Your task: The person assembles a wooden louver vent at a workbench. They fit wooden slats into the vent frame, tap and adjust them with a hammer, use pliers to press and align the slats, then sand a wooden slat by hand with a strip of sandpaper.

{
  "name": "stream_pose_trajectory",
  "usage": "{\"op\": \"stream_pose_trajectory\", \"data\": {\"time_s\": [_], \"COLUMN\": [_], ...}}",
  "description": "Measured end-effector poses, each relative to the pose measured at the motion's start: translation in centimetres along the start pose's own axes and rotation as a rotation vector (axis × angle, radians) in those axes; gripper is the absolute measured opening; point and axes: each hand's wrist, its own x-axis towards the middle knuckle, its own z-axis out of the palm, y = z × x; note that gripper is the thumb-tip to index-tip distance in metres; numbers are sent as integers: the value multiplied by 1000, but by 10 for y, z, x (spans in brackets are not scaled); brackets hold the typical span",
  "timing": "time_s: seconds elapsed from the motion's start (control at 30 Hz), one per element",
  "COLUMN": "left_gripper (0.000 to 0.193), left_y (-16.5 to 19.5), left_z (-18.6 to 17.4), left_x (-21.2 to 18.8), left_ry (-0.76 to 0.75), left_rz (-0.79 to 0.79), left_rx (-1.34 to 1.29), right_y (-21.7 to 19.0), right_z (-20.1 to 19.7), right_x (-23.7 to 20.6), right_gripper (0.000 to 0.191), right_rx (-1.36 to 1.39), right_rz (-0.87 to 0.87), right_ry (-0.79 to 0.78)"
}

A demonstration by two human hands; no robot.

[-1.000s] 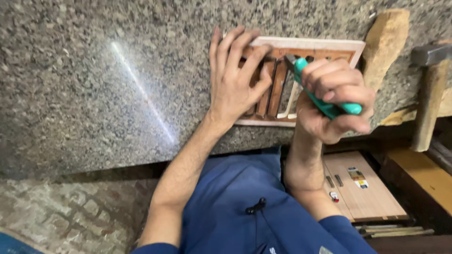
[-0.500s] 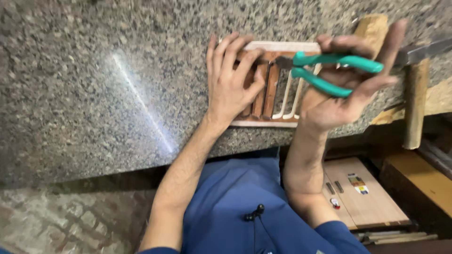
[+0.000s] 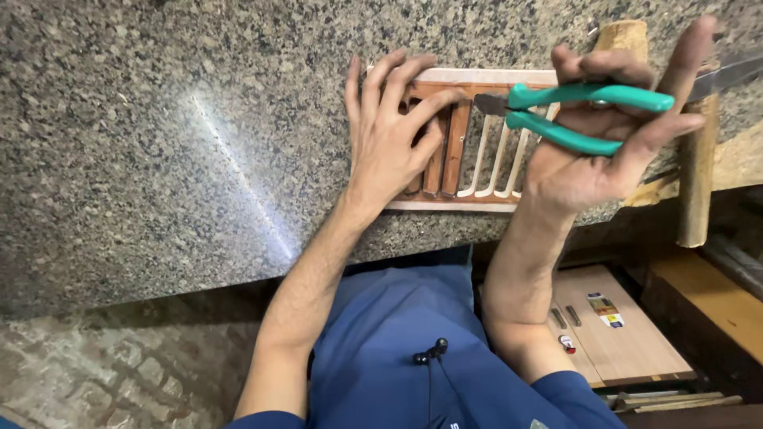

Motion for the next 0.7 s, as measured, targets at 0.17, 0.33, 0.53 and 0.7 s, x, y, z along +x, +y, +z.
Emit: {"op": "stream_pose_trajectory", "data": {"time_s": [0.17, 0.33, 0.53, 0.7], "left_gripper": [33, 33, 35, 39], "left_y": [-1, 0, 1, 1], "left_z": [0, 0, -2, 0], "left_x": [2, 2, 4, 4], "left_ry": [-28, -44, -52, -5], "left_rz": [4, -8, -16, -57], "left_rx": [10, 0, -7, -26], "right_y": [-2, 0, 21, 17], "right_z": [-4, 2, 21, 27], "right_x": [10, 28, 32, 19], "right_gripper": [63, 63, 43, 42], "right_rx": [-106, -280, -285, -398], "right_rz": [-78, -155, -270, -450], "right_ry": [-74, -211, -120, -26]}}
